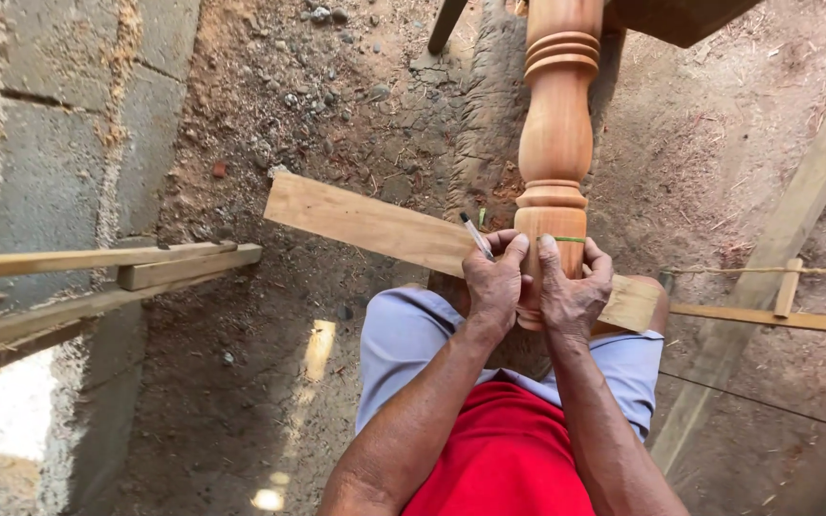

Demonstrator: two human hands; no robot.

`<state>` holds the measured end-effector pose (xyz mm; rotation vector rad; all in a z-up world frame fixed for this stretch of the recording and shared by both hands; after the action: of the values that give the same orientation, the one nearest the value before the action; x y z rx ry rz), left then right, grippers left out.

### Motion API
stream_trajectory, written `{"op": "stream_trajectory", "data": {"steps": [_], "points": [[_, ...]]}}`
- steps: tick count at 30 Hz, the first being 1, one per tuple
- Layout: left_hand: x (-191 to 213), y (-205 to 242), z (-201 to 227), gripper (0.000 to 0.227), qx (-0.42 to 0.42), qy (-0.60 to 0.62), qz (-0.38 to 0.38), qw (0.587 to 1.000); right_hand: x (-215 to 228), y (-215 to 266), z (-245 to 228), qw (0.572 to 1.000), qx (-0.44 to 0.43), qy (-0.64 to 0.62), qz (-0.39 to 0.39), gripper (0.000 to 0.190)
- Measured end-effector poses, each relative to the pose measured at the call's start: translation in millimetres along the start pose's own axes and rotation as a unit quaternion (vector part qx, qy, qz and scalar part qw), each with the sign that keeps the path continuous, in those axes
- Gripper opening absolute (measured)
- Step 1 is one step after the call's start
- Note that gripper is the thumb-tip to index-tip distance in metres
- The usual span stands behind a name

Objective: Measuring and marking a wooden furniture leg for joinery or assembly using a ruler and pencil.

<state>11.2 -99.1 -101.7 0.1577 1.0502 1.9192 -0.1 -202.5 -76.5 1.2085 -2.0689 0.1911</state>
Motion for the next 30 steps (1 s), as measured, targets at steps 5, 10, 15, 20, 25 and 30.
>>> {"op": "stream_trajectory", "data": {"steps": [5,10,15,20,25,30], "points": [[8,6,6,0.023,0.04,0.037,0.008,0.998,-2,-2,2,0.999,-0.006,-0.047,-0.019,0.065],[17,17,4,0.018,-0.245,-0.215,-0.038,0.944,-3,-7,9,0.997,0.0,-0.076,-0.014,0.063],[14,24,16,0.021,-0.265,-0.233,-0.039,0.935,3,-13,13,0.996,0.005,-0.088,-0.022,0.063],[13,17,21,0.022,-0.054,-0.047,-0.056,0.996,8,-18,16,0.993,-0.021,-0.112,-0.028,0.062],[13,8,23,0.032,-0.086,-0.038,-0.07,0.993,8,-20,18,0.991,-0.028,-0.126,-0.035,0.063],[19,-2,1,0.041,-0.084,0.03,-0.085,0.992,10,-16,4,0.985,-0.064,-0.153,-0.038,0.063]]}}
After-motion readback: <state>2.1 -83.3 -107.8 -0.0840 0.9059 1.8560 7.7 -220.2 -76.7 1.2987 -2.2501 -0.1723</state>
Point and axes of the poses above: each hand's wrist, its own y-axis away from the middle knuckle, its own x-axis out of the back of the hand, z = x × y, the point moved 2 cm from there along -y, towards the middle knuckle, and after that the axes turned 5 degrees about y, right-handed, at the moved point
